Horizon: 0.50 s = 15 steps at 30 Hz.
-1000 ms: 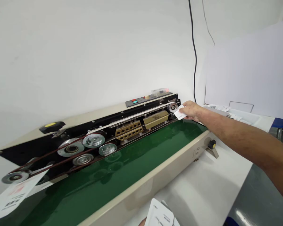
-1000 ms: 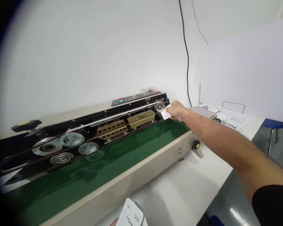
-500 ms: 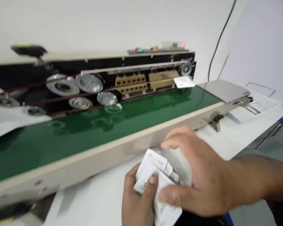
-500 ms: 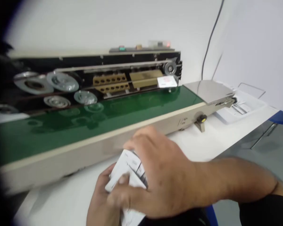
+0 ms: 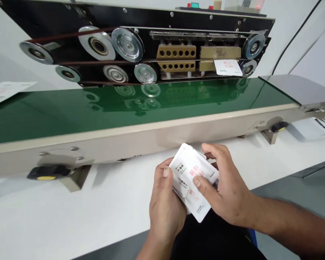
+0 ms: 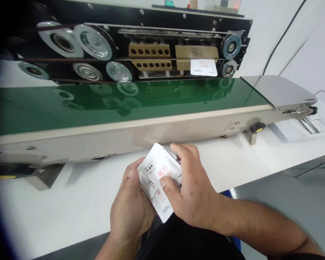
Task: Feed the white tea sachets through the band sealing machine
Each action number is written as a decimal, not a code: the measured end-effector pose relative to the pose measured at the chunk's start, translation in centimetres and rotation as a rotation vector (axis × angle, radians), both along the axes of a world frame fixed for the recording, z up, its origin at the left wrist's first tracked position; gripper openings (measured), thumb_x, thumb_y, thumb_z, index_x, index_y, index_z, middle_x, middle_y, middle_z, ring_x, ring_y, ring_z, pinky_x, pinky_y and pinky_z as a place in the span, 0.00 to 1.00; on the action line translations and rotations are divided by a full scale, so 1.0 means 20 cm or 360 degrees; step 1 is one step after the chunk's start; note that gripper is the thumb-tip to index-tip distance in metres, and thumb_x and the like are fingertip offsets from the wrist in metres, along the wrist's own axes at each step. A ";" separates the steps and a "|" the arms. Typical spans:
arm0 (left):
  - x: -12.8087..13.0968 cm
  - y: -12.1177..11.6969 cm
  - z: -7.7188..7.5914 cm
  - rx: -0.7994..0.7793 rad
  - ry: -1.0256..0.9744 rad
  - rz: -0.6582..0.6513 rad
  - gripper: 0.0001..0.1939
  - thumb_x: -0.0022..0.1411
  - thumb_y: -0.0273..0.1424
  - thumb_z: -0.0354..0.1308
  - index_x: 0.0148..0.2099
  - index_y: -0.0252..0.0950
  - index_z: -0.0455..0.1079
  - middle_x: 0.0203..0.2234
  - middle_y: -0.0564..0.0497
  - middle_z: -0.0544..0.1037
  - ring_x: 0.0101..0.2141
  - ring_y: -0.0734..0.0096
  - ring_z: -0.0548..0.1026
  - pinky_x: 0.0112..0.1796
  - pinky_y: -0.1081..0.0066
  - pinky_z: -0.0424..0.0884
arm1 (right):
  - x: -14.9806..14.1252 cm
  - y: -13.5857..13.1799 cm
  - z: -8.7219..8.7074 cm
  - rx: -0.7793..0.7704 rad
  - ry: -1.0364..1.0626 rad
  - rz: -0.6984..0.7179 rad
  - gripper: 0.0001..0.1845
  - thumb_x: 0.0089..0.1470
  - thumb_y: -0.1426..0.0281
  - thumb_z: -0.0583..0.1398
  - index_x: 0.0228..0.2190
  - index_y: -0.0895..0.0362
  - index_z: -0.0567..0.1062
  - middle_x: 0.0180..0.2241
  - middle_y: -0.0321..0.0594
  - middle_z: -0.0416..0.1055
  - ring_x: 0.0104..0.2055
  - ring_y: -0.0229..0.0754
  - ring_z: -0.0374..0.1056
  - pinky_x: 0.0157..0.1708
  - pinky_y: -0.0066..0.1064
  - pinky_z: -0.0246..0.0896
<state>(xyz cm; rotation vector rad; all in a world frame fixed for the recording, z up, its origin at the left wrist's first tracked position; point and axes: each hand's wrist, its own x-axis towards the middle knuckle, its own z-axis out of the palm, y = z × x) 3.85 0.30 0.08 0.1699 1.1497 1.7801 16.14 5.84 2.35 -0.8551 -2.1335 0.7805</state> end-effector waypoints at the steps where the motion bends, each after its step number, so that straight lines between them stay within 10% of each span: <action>1: 0.00 -0.01 0.01 0.0013 -0.0014 -0.0032 0.16 0.58 0.43 0.63 0.45 0.41 0.68 0.30 0.52 0.78 0.29 0.68 0.77 0.29 0.70 0.75 | 0.00 0.00 -0.01 -0.0031 0.0039 -0.0050 0.31 0.56 0.71 0.59 0.59 0.58 0.55 0.53 0.50 0.59 0.54 0.48 0.61 0.53 0.43 0.64; 9: 0.01 -0.06 0.05 -0.0040 0.0165 -0.0350 0.22 0.59 0.36 0.65 0.53 0.48 0.62 0.39 0.54 0.77 0.32 0.71 0.77 0.27 0.76 0.72 | -0.03 0.01 -0.08 -0.0155 0.0377 -0.0310 0.22 0.59 0.68 0.59 0.53 0.52 0.62 0.48 0.46 0.66 0.48 0.47 0.67 0.45 0.42 0.68; 15: 0.01 -0.05 0.05 -0.0138 0.0202 -0.0374 0.25 0.58 0.39 0.66 0.54 0.48 0.60 0.38 0.52 0.78 0.30 0.68 0.77 0.28 0.71 0.75 | 0.07 0.11 0.09 -0.0593 0.0599 -0.0284 0.27 0.57 0.66 0.63 0.55 0.49 0.60 0.40 0.39 0.73 0.37 0.42 0.74 0.32 0.32 0.73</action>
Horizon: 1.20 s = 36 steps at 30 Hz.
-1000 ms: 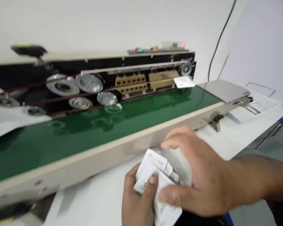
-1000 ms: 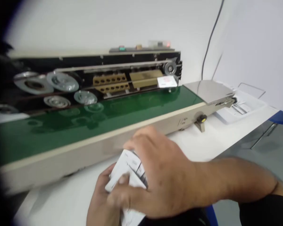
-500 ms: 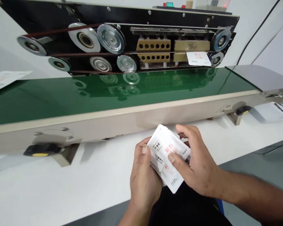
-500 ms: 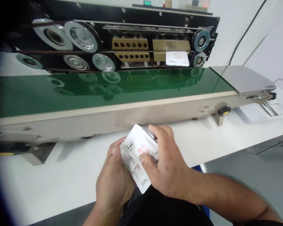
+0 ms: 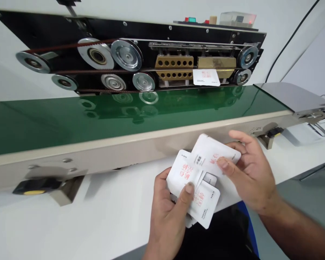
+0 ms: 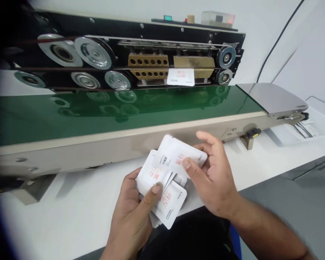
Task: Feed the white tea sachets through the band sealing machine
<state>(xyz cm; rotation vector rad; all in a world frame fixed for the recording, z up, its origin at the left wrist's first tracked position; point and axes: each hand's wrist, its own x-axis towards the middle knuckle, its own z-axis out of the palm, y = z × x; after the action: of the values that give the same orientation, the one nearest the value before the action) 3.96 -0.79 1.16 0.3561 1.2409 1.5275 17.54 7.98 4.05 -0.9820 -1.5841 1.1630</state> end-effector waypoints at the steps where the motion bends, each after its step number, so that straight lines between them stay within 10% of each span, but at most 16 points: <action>1: 0.00 0.00 0.00 -0.0003 0.0002 0.0002 0.25 0.57 0.39 0.66 0.53 0.48 0.61 0.39 0.53 0.78 0.31 0.68 0.77 0.29 0.70 0.75 | 0.02 0.02 0.04 -0.0073 -0.0039 0.0094 0.27 0.56 0.66 0.64 0.54 0.49 0.61 0.37 0.37 0.74 0.34 0.41 0.74 0.30 0.31 0.73; 21: -0.01 0.01 -0.01 -0.0170 -0.0024 0.0074 0.27 0.52 0.41 0.70 0.51 0.47 0.63 0.36 0.51 0.78 0.33 0.64 0.78 0.30 0.67 0.77 | 0.01 0.10 0.04 -0.0030 -0.0185 0.0439 0.16 0.60 0.71 0.61 0.49 0.53 0.70 0.36 0.34 0.74 0.35 0.33 0.73 0.32 0.21 0.69; 36: 0.01 0.00 0.02 -0.0187 0.0205 -0.0013 0.26 0.54 0.45 0.67 0.51 0.46 0.62 0.31 0.55 0.78 0.25 0.71 0.73 0.23 0.73 0.71 | -0.01 0.12 0.28 0.0621 -0.1594 0.1045 0.12 0.52 0.72 0.62 0.41 0.58 0.70 0.33 0.38 0.73 0.30 0.42 0.66 0.28 0.32 0.55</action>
<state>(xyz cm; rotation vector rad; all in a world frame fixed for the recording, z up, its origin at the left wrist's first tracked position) 4.10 -0.75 1.64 0.3866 1.4221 1.4355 17.34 10.32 9.62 -0.8267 -2.9638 0.6840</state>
